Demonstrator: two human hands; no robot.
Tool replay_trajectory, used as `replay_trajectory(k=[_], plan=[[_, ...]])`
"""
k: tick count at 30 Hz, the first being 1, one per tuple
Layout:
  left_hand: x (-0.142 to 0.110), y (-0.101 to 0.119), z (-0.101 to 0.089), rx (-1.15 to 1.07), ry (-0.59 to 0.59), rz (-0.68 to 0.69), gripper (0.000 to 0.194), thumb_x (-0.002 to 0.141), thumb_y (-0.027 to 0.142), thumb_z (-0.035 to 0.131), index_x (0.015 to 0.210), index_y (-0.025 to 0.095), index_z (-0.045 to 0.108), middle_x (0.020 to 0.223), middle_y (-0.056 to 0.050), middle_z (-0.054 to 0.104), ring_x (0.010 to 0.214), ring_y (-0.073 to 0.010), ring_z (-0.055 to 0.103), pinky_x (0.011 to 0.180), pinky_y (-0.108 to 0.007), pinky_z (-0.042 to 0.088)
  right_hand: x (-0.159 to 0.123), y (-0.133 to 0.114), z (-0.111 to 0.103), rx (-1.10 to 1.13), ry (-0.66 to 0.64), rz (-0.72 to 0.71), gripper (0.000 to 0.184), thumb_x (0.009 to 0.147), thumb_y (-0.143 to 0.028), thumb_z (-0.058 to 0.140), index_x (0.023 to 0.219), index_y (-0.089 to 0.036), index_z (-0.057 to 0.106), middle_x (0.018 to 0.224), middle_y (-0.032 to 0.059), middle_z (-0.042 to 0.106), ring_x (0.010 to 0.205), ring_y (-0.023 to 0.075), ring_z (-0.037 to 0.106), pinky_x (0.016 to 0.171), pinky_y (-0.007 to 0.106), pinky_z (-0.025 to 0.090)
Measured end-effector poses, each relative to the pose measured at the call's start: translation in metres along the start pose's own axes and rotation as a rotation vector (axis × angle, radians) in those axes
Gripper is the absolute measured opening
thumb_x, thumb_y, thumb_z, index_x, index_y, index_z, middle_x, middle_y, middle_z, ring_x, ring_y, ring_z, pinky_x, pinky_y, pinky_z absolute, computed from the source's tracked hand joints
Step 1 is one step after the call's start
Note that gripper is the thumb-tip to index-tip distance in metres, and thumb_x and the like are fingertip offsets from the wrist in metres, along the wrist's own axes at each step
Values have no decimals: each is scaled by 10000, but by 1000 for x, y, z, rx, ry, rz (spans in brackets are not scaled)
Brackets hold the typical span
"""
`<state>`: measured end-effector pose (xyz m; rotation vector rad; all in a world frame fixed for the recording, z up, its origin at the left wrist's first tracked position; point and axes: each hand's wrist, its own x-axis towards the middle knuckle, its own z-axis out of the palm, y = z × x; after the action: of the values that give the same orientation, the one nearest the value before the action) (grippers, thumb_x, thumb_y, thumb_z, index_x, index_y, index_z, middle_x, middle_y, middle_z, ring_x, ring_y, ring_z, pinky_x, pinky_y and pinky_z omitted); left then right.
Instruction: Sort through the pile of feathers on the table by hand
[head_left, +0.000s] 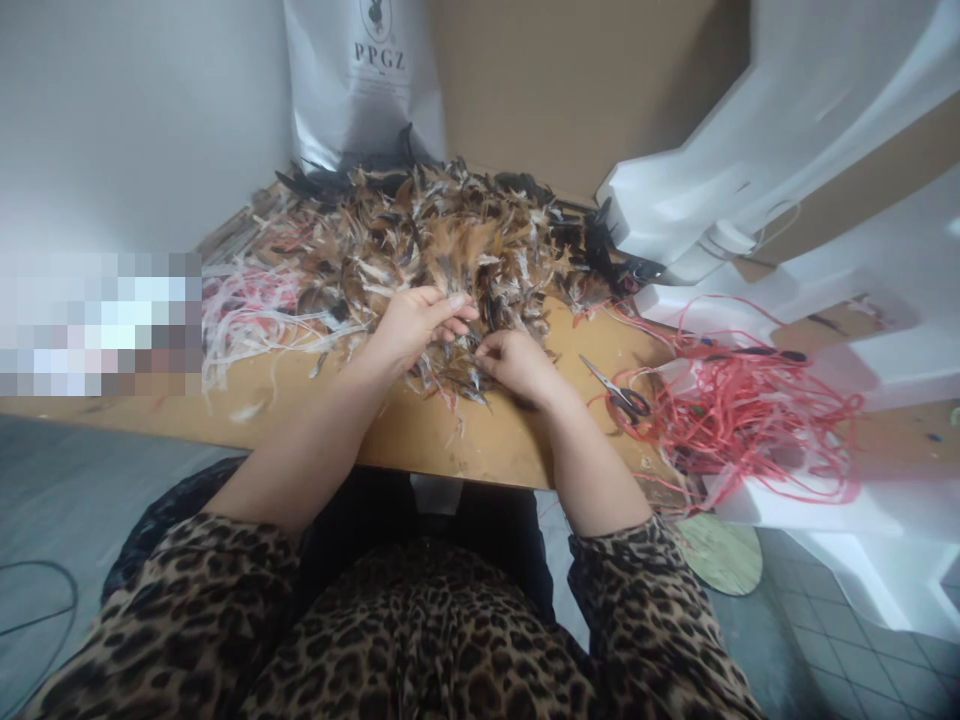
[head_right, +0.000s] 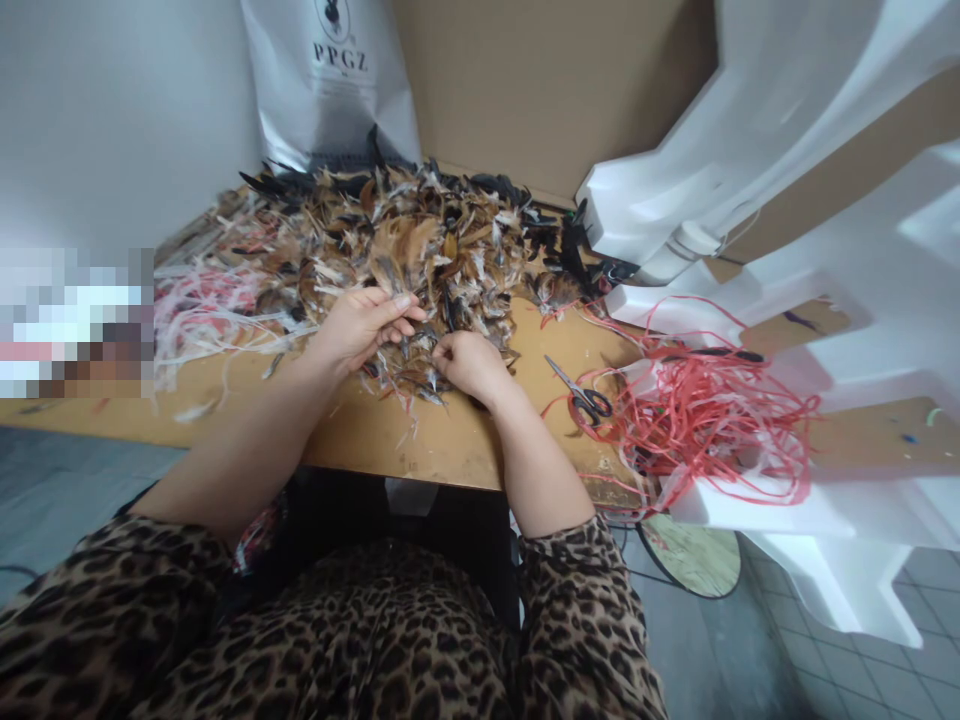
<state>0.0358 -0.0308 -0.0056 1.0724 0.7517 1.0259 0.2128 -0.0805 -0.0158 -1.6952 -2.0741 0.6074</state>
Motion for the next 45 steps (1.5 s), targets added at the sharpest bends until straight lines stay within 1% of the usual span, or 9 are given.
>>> replay_trajectory(k=[4, 9, 14, 16, 19, 29, 34, 40, 45], plan=[[1, 1, 0, -54, 31, -35, 140, 821, 216, 723, 827, 80, 691, 796, -84, 759, 533, -49, 629, 478, -129, 443, 1, 4, -1, 422, 180, 110, 117, 751, -287, 646, 737, -171, 660, 620, -15, 620, 543, 89, 487, 527, 219, 360], [1, 3, 0, -122, 46, -80, 89, 835, 178, 701, 829, 89, 696, 793, -72, 758, 555, -46, 636, 488, -119, 448, 4, 0, -12, 1041, 216, 197, 288, 619, -400, 762, 698, -180, 592, 637, -18, 661, 411, 48, 418, 387, 194, 253], [-4, 2, 1, -100, -84, -219, 80, 832, 135, 697, 817, 61, 724, 857, -122, 763, 606, -72, 668, 498, -128, 471, 7, -6, -14, 1254, 284, 200, 412, 488, -392, 866, 639, -182, 545, 511, -68, 558, 408, 39, 417, 390, 168, 257], [-6, 1, 2, -90, -148, -247, 82, 822, 127, 706, 810, 52, 735, 854, -134, 760, 614, -80, 671, 516, -136, 486, 7, -8, -9, 1269, 290, 187, 410, 505, -390, 867, 635, -184, 538, 462, -83, 504, 410, 39, 405, 400, 164, 254], [-8, -1, 3, -97, -210, -267, 80, 821, 113, 702, 794, 50, 744, 842, -129, 757, 604, -73, 659, 534, -137, 495, 7, -10, -2, 1253, 270, 170, 376, 560, -391, 848, 662, -179, 555, 476, -71, 528, 422, 39, 404, 416, 168, 255], [-6, 5, 0, -248, -205, -362, 98, 829, 48, 662, 762, 62, 733, 740, -80, 720, 532, -30, 599, 486, -95, 461, 4, -11, -4, 1237, 108, 131, 419, 564, -415, 846, 787, -201, 563, 692, -51, 636, 525, 47, 445, 487, 189, 324], [-5, 3, -2, -252, -219, -366, 85, 834, 71, 669, 782, 71, 737, 758, -88, 734, 537, -40, 619, 496, -104, 475, 3, -11, -1, 1146, 189, 115, 429, 567, -459, 835, 726, -203, 530, 621, -64, 590, 498, 49, 433, 497, 201, 337], [-5, 0, 2, -116, -132, -271, 86, 814, 132, 715, 780, 56, 735, 757, -111, 745, 548, -78, 656, 475, -134, 475, 1, -12, -2, 1002, 334, 51, 366, 649, -451, 780, 708, -199, 522, 588, -73, 507, 495, 45, 369, 499, 206, 300], [-7, 0, 3, -19, -157, -241, 149, 785, 195, 761, 734, 58, 733, 750, -114, 746, 531, -69, 644, 490, -133, 480, 1, -14, -1, 865, 362, 64, 332, 684, -462, 727, 724, -207, 518, 635, -51, 520, 540, 67, 408, 533, 217, 344]])
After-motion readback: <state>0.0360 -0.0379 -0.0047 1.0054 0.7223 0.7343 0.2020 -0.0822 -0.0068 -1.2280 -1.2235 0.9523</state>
